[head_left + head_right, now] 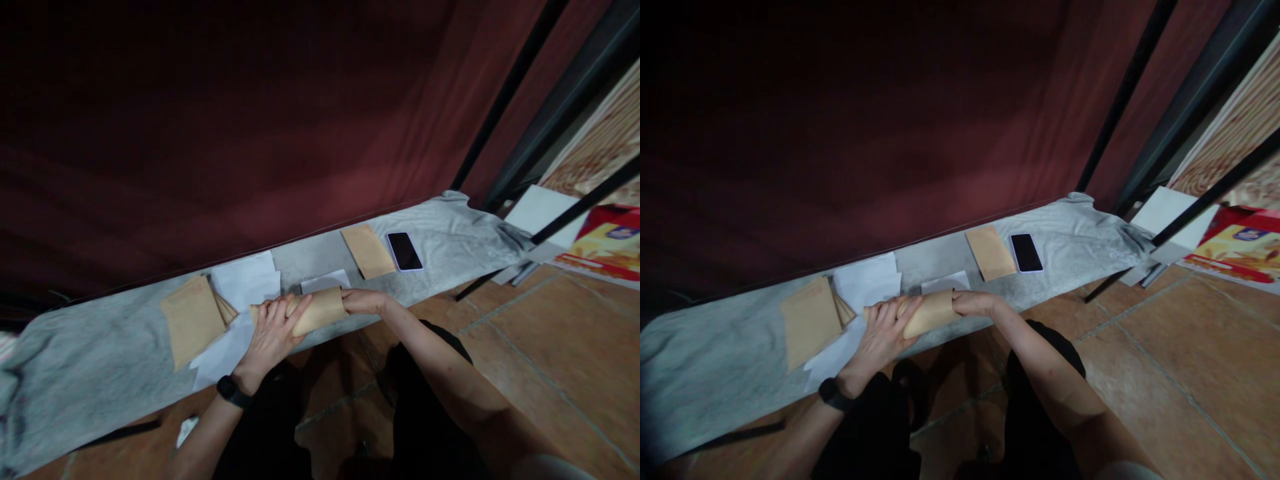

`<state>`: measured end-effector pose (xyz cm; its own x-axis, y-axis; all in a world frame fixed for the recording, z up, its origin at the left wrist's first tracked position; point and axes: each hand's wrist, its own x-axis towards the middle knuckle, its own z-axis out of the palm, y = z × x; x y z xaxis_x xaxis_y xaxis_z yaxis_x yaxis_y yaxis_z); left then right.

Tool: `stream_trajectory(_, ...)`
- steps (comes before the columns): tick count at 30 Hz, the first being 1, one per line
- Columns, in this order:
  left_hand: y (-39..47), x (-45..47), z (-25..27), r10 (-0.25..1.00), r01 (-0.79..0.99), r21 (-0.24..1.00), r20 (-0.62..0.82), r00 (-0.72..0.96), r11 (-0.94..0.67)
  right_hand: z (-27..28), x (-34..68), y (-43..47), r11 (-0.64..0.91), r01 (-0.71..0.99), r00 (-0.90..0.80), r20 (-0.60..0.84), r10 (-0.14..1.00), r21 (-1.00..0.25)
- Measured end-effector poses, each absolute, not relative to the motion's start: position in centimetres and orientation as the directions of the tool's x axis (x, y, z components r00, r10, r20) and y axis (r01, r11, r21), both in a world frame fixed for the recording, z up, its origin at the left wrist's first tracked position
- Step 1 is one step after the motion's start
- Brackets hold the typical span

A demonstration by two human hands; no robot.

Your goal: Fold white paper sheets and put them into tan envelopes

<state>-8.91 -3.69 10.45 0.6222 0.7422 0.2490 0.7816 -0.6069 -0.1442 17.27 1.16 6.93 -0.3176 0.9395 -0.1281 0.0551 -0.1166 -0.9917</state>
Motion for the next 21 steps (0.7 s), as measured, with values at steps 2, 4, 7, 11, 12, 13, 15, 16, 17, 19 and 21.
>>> stream_trajectory(2,-3.6,-9.2,10.4,0.764,0.808,-0.150,0.264,0.588,-0.570,6.6,17.4,1.8,-0.121,0.057,-0.438,-0.134,0.889,-0.991)
stream_trajectory(4,-3.4,-9.7,10.2,0.789,0.838,-0.153,0.287,0.544,-0.523,6.4,17.6,2.5,-0.099,0.036,-0.450,-0.104,0.887,-0.994)
stream_trajectory(7,-3.1,-10.5,9.9,0.822,0.873,-0.146,0.294,0.488,-0.466,6.3,17.6,3.3,-0.011,0.205,-0.357,-0.085,0.930,-0.979)
stream_trajectory(11,-3.2,-11.5,9.5,0.867,0.921,-0.137,0.310,0.391,-0.366,6.0,17.4,3.2,-0.034,0.642,-0.078,-0.109,0.991,-0.766)
stream_trajectory(12,-3.3,-11.7,9.4,0.874,0.929,-0.136,0.314,0.370,-0.344,5.9,17.3,3.0,-0.065,0.686,-0.017,-0.105,0.994,-0.725)
stream_trajectory(13,-3.4,-11.8,9.2,0.880,0.934,-0.137,0.315,0.356,-0.329,5.8,17.1,2.9,-0.096,0.714,0.033,-0.103,0.994,-0.694)
stream_trajectory(15,-3.6,-12.2,8.8,0.887,0.939,-0.139,0.309,0.342,-0.314,5.6,16.7,2.6,-0.158,0.769,0.115,-0.109,0.987,-0.620)
stream_trajectory(16,-3.7,-12.3,8.5,0.891,0.941,-0.138,0.306,0.336,-0.308,5.5,16.4,2.5,-0.184,0.789,0.143,-0.116,0.983,-0.587)
stream_trajectory(17,-3.8,-12.5,8.3,0.894,0.945,-0.132,0.306,0.326,-0.299,5.4,16.1,2.5,-0.204,0.803,0.162,-0.123,0.979,-0.559)
stream_trajectory(19,-3.9,-12.7,7.9,0.902,0.953,-0.108,0.310,0.302,-0.282,5.3,15.6,2.5,-0.227,0.822,0.184,-0.134,0.974,-0.522)
stream_trajectory(21,-3.9,-12.9,7.6,0.907,0.959,-0.077,0.310,0.284,-0.274,5.2,15.4,2.7,-0.240,0.830,0.195,-0.142,0.971,-0.504)
